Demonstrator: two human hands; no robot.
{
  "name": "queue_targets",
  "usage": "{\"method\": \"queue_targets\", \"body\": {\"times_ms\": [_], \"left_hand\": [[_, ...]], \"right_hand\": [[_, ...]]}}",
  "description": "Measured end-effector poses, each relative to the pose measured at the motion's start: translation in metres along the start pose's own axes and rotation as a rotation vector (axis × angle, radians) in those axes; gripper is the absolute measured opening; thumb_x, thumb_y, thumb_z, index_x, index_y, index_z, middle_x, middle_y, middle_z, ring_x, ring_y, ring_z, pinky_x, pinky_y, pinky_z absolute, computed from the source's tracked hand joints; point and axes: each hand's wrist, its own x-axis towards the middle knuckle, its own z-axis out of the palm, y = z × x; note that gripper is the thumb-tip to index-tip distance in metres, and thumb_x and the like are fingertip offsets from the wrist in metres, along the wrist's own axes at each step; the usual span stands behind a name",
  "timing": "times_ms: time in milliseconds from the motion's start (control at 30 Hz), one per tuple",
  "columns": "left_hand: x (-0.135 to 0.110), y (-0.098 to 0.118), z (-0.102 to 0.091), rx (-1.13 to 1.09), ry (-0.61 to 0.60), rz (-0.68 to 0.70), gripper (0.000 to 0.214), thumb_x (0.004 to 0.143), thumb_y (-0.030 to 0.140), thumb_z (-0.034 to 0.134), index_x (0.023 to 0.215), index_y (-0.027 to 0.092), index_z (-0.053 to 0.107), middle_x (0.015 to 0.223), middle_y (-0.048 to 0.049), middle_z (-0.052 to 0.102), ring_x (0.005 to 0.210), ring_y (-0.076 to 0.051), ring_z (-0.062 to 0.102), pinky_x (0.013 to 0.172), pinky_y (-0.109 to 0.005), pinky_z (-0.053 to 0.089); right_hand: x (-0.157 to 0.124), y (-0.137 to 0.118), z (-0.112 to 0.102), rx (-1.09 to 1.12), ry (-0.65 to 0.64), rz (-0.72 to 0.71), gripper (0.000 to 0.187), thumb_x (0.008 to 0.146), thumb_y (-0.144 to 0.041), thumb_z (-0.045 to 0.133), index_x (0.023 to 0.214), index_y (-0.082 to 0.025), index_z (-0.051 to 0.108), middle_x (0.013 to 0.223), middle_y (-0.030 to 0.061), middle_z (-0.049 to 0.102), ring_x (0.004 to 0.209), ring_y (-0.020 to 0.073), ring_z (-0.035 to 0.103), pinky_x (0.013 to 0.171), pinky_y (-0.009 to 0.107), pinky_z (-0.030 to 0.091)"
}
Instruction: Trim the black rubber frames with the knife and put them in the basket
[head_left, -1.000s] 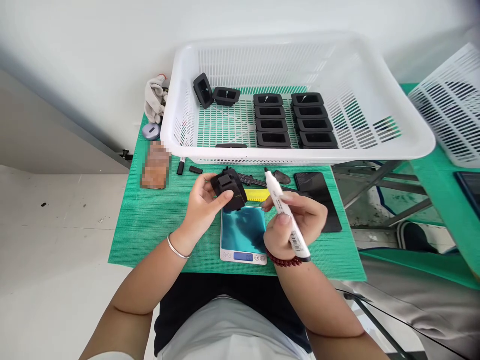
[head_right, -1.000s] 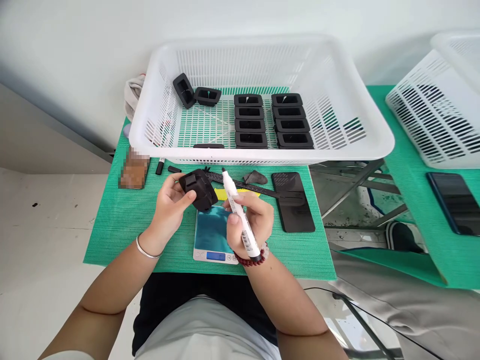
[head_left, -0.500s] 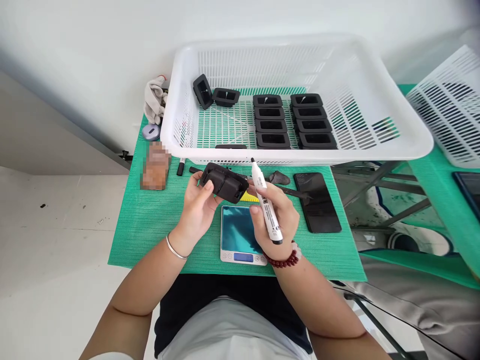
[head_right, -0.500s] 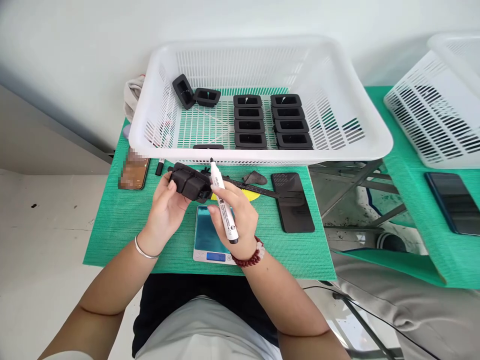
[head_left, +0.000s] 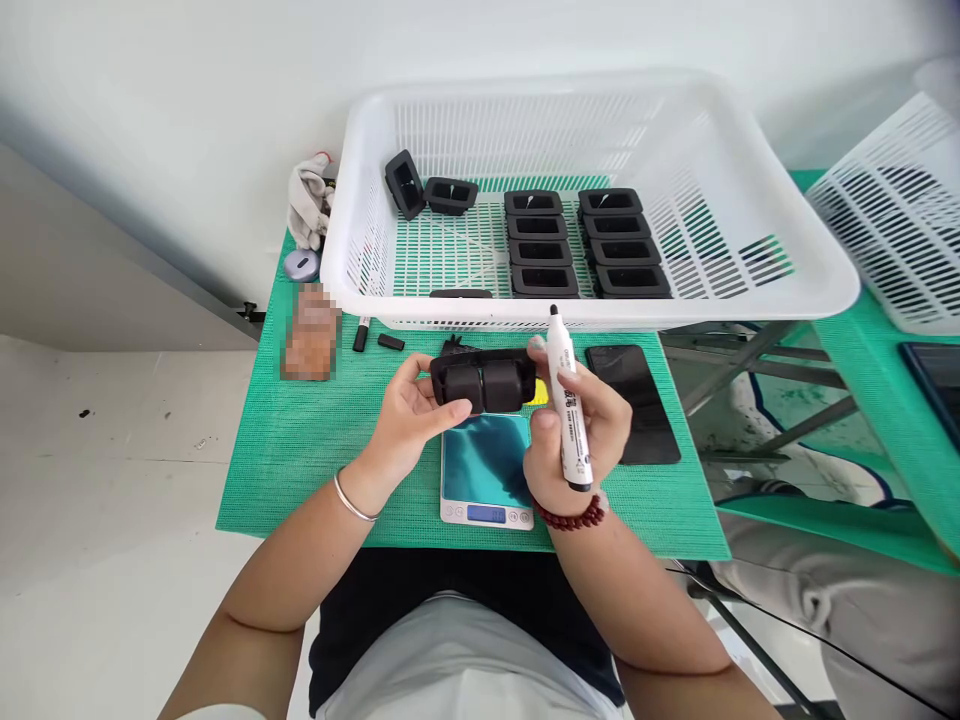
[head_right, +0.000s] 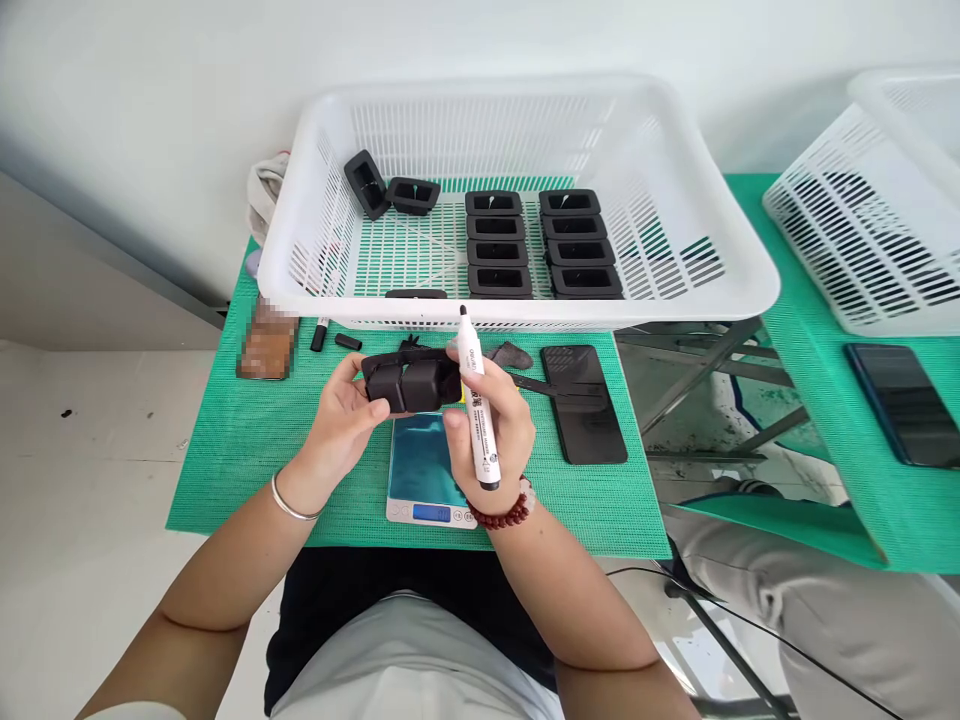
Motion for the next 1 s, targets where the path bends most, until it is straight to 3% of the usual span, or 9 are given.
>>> {"method": "queue_targets", "body": {"times_ms": [133, 267, 433, 1000], "left_hand": [[0.001, 0.001, -0.002, -0.037, 0.061, 0.014, 0.043, 0.065, 0.034, 0.081, 0.085, 0.022, 0.045, 0.085, 0.0014, 0.068, 0.08, -0.017, 0.069, 0.07, -0.032, 0.061], [0.003, 0.0, -0.003, -0.036, 0.107, 0.045, 0.041, 0.067, 0.033, 0.08, 0.086, 0.022, 0.045, 0.086, 0.0017, 0.067, 0.081, -0.017, 0.07, 0.07, -0.03, 0.061], [0.003, 0.001, 0.0, -0.04, 0.139, 0.083, 0.04, 0.065, 0.029, 0.082, 0.084, 0.021, 0.047, 0.083, 0.0027, 0.064, 0.08, -0.013, 0.067, 0.07, -0.028, 0.061], [0.003, 0.003, 0.0, -0.029, 0.145, 0.11, 0.039, 0.069, 0.029, 0.078, 0.092, 0.024, 0.047, 0.092, 0.0015, 0.066, 0.087, -0.014, 0.066, 0.076, -0.031, 0.06]], "right_hand": [[0.005, 0.0, 0.0, 0.014, 0.085, -0.084, 0.038, 0.084, -0.028, 0.062, 0.121, -0.028, 0.052, 0.111, 0.0049, 0.062, 0.099, 0.0252, 0.064, 0.086, 0.049, 0.053], [0.005, -0.001, 0.0, -0.029, 0.156, -0.046, 0.032, 0.082, -0.017, 0.061, 0.112, -0.028, 0.055, 0.095, 0.0018, 0.061, 0.083, 0.0195, 0.063, 0.074, 0.04, 0.053], [-0.001, 0.002, 0.0, -0.019, 0.177, 0.02, 0.022, 0.084, -0.021, 0.059, 0.105, -0.027, 0.055, 0.079, -0.0011, 0.053, 0.061, 0.0133, 0.053, 0.056, 0.033, 0.046], [-0.007, -0.001, -0.007, -0.14, 0.078, 0.07, 0.013, 0.089, -0.029, 0.053, 0.1, -0.025, 0.052, 0.077, 0.0005, 0.05, 0.067, 0.0157, 0.051, 0.059, 0.034, 0.045]]}}
